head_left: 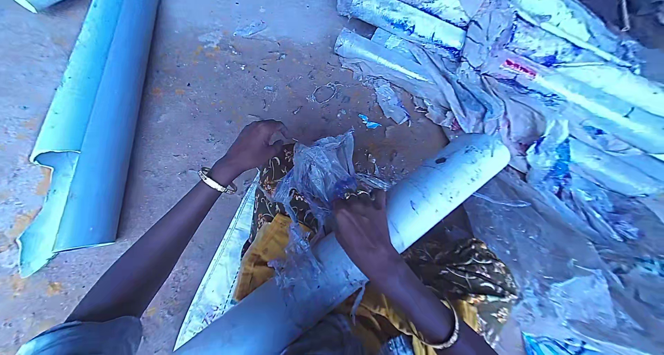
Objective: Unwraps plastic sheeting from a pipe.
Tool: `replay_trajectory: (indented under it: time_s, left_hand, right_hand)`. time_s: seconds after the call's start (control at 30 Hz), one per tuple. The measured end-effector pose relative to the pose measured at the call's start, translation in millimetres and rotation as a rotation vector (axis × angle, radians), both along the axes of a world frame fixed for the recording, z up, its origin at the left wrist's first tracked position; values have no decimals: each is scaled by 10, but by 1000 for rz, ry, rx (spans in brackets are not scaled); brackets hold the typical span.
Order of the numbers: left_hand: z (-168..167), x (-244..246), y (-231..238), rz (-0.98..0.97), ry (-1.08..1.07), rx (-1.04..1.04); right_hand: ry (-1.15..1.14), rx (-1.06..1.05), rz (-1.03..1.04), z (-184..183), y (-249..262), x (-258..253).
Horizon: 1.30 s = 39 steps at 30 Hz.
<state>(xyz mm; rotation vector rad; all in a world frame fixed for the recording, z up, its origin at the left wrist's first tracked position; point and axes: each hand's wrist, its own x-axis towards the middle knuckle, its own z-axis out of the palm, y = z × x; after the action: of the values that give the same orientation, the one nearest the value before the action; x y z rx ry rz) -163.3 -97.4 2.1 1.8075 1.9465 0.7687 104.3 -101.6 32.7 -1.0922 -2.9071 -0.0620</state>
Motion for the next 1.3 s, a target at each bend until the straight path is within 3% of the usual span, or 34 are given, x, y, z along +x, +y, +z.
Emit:
replay_trajectory:
  time_s: [0.07, 0.2, 0.33, 0.43, 0.5, 0.6, 0.77, 1.03, 1.3]
  left_hand:
    - [-129, 36, -173, -46, 3, 85]
    - [-261, 286, -326, -111, -107, 128]
    - [-185, 587, -166, -63, -490, 128]
    - [91, 701, -57, -32, -782, 96]
    - [390, 733, -116, -128, -781, -96]
    - [472, 798, -38, -343, -735, -202]
    - [501, 926, -54, -239, -657, -174]
    - [592, 981, -99, -317, -624, -237]
    - [452, 963, -37, -93, -648, -171]
  right_hand:
    - [274, 158, -12, -53, 74, 226]
    - [589, 24, -232, 94, 156, 720]
    - [689, -67, -296, 62, 142, 869]
    - [708, -83, -300, 53, 134, 877]
    - [697, -90, -296, 55, 137, 876]
    - [647, -113, -265, 68, 136, 898]
    - [619, -225, -164, 288, 109, 866]
    - [448, 139, -58, 231, 151, 208]
    - [685, 25, -186, 306, 191, 761]
